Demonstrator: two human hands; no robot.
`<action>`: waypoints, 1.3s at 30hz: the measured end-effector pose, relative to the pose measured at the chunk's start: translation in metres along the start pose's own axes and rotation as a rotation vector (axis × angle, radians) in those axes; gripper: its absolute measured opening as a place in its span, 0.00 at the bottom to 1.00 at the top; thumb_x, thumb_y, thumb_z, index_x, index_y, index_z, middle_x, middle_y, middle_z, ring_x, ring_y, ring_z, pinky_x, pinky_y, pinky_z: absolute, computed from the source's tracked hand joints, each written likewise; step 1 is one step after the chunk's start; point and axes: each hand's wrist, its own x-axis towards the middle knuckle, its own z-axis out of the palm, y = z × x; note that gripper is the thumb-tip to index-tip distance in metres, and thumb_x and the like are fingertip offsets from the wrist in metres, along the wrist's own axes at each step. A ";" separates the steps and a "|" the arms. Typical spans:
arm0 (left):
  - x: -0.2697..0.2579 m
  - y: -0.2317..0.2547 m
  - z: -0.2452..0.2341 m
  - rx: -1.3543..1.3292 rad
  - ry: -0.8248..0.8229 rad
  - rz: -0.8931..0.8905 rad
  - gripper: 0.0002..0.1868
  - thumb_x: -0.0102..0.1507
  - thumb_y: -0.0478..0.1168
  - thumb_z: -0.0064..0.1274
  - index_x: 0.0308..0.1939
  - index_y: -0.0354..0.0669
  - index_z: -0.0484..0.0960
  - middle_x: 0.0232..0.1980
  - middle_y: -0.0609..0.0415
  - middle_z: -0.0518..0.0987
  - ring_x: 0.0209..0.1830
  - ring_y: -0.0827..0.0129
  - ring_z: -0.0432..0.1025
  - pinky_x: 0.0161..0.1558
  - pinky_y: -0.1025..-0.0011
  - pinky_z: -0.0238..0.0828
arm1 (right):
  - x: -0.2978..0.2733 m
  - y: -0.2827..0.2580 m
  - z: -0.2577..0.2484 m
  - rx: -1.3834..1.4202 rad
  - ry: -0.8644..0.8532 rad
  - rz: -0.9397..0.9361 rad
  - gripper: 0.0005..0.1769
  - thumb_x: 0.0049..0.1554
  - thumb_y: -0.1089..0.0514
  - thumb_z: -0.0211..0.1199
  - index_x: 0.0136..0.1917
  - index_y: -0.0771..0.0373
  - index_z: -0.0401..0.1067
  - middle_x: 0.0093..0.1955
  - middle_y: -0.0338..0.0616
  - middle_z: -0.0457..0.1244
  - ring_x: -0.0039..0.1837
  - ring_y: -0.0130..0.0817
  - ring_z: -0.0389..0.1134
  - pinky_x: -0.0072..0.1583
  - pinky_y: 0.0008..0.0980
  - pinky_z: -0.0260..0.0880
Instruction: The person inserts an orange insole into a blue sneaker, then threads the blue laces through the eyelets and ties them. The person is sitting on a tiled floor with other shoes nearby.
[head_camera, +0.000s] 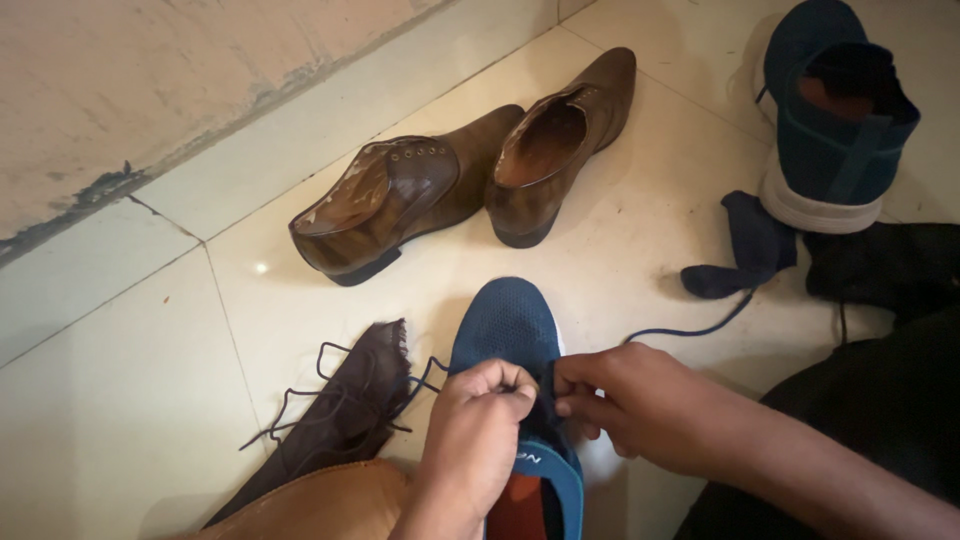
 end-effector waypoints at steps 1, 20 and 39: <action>-0.004 0.003 0.001 0.007 0.021 0.024 0.07 0.58 0.35 0.53 0.28 0.36 0.84 0.23 0.57 0.75 0.24 0.76 0.66 0.30 0.74 0.62 | 0.000 0.000 0.000 -0.016 0.000 0.008 0.10 0.59 0.50 0.61 0.45 0.57 0.73 0.30 0.45 0.69 0.30 0.36 0.71 0.39 0.37 0.72; -0.050 0.029 -0.001 0.642 0.282 0.403 0.09 0.53 0.38 0.58 0.36 0.43 0.88 0.40 0.49 0.82 0.43 0.51 0.77 0.46 0.59 0.73 | -0.031 0.019 -0.004 -0.064 -0.040 -0.171 0.09 0.57 0.54 0.57 0.44 0.58 0.76 0.30 0.37 0.65 0.34 0.28 0.65 0.41 0.32 0.67; -0.132 0.066 -0.043 -0.624 -0.065 0.670 0.12 0.69 0.37 0.46 0.42 0.32 0.83 0.36 0.47 0.85 0.31 0.70 0.78 0.39 0.72 0.79 | -0.081 -0.041 0.010 0.213 0.152 -0.323 0.26 0.62 0.41 0.52 0.63 0.59 0.75 0.58 0.42 0.73 0.62 0.28 0.72 0.65 0.34 0.68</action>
